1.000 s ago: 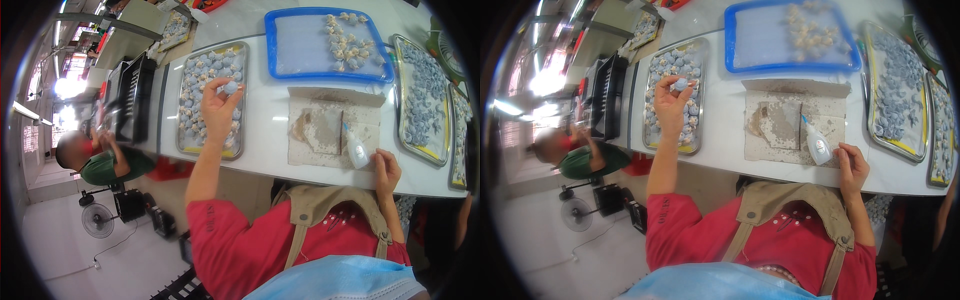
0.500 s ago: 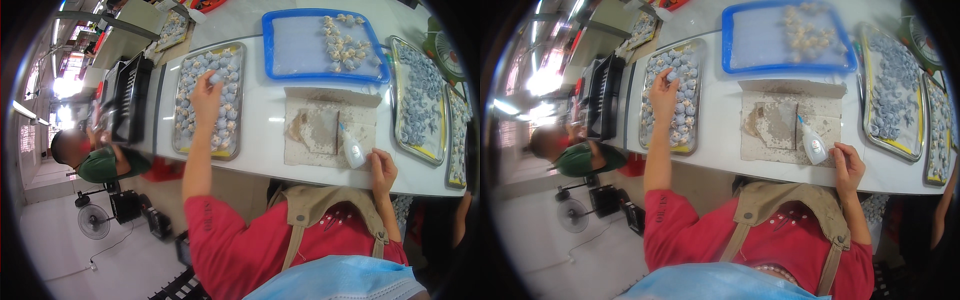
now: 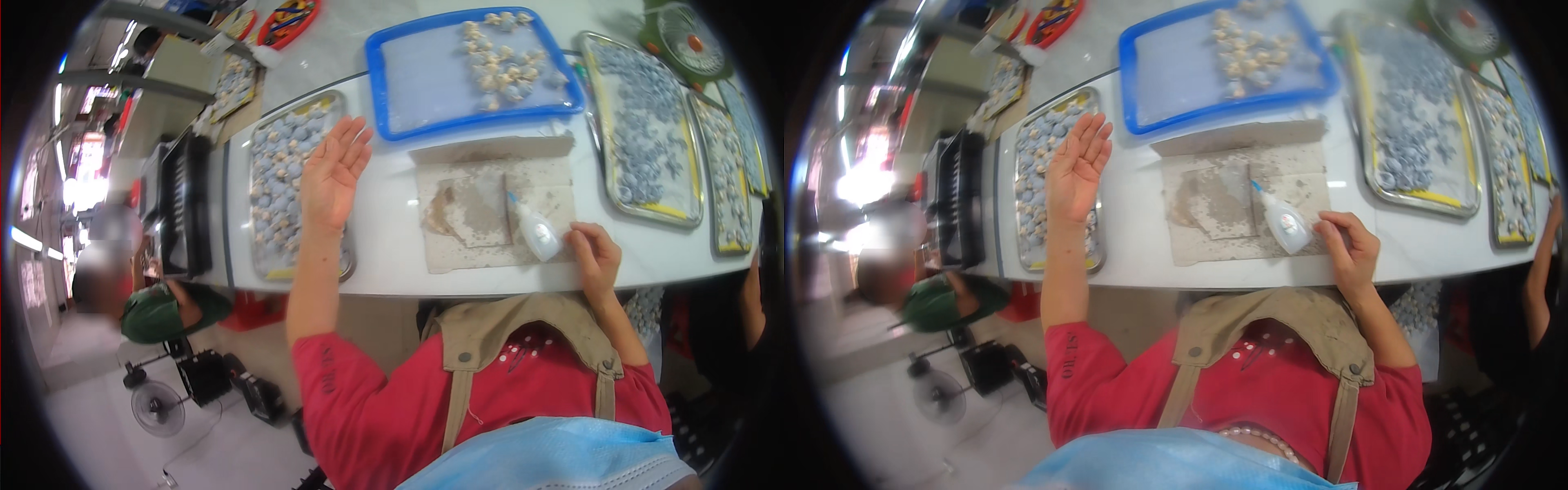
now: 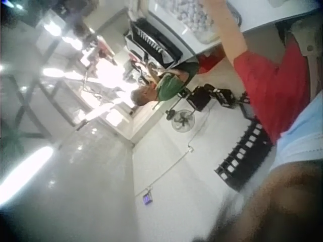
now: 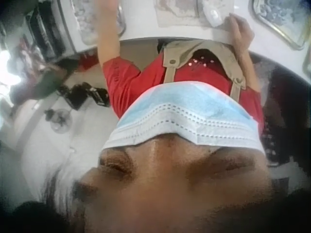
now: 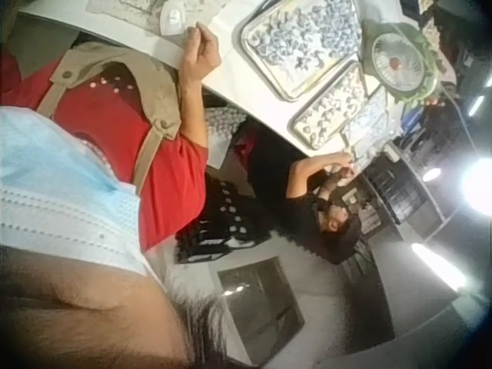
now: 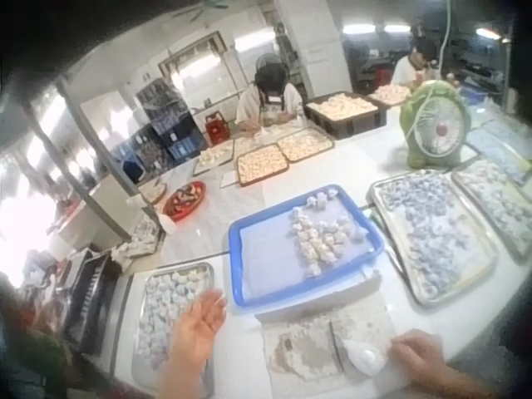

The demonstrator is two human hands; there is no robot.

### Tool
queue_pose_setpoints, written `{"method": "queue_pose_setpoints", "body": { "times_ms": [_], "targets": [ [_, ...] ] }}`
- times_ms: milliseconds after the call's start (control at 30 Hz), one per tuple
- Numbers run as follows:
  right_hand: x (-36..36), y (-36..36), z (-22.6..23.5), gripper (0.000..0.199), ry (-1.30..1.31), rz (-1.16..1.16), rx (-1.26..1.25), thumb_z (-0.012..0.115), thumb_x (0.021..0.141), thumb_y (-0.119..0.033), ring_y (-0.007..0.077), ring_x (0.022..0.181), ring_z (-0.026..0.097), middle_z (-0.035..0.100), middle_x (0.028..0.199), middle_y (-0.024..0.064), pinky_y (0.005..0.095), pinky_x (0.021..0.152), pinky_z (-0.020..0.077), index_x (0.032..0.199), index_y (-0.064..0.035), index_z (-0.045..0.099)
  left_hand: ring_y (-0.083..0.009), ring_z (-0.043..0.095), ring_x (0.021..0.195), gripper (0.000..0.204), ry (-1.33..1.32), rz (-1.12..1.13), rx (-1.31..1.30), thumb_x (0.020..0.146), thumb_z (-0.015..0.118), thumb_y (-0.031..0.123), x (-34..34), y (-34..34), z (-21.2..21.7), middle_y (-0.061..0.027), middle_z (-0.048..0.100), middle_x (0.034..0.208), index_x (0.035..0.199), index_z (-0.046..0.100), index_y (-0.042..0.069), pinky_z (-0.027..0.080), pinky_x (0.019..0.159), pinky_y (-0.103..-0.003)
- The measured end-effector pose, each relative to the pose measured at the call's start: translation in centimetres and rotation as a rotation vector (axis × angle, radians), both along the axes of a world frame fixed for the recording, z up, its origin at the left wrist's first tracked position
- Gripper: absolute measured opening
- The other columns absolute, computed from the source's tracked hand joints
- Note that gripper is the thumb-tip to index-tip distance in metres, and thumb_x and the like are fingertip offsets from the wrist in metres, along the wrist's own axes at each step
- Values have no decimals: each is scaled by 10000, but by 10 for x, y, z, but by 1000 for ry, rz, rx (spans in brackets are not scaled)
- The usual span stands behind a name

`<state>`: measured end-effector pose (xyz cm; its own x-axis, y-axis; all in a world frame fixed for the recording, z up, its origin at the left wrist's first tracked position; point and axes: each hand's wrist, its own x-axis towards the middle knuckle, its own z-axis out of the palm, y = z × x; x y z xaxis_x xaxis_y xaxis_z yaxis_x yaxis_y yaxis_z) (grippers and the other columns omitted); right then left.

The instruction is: The person glues small toy figurines onto their bases using a glue bottle, then organizes the assembled figurines into plastic trays.

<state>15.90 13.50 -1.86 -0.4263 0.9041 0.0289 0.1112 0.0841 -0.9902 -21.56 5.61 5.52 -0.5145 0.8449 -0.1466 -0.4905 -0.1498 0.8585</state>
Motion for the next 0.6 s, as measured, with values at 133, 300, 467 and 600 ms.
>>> {"method": "queue_pose_setpoints", "body": {
  "times_ms": [133, 300, 467, 600],
  "targets": [
    [0, 1, -2, 144, -13, 25, 59, 565, 859, -26, 114, 785, 592, 627, 857, 79, 215, 704, 450, 986, 30, 607, -199, 624, 859, 299, 289, -13, -188, 896, 563, 200, 17, 27, -15, -120, 654, 925, 1071, 581, -42, 487, 758, -282],
    [-13, 3, 14, 392, -217, 70, 441, 691, 748, -139, 224, 854, 575, 610, 941, 101, 303, 744, 464, 1095, -9, 563, -171, 630, 708, 286, 804, -146, -338, 806, 658, 277, 43, 103, -18, -105, 647, 702, 826, 652, -8, 479, 637, -264],
    [-30, 1, 15, 430, -381, 70, 564, 726, 688, -215, 272, 776, 539, 585, 849, 100, 360, 692, 428, 1045, -36, 566, -274, 636, 771, 323, 1610, -85, -456, 742, 652, 327, 67, 173, -45, -126, 657, 819, 930, 621, 67, 485, 694, -354],
    [-33, 0, 20, 402, -440, 131, 572, 729, 679, -231, 263, 767, 541, 585, 826, 94, 355, 682, 425, 998, -42, 575, -336, 618, 831, 322, 1542, -204, -404, 729, 653, 325, 69, 202, -62, -148, 655, 890, 947, 619, 90, 483, 728, -384]
  ]
}}
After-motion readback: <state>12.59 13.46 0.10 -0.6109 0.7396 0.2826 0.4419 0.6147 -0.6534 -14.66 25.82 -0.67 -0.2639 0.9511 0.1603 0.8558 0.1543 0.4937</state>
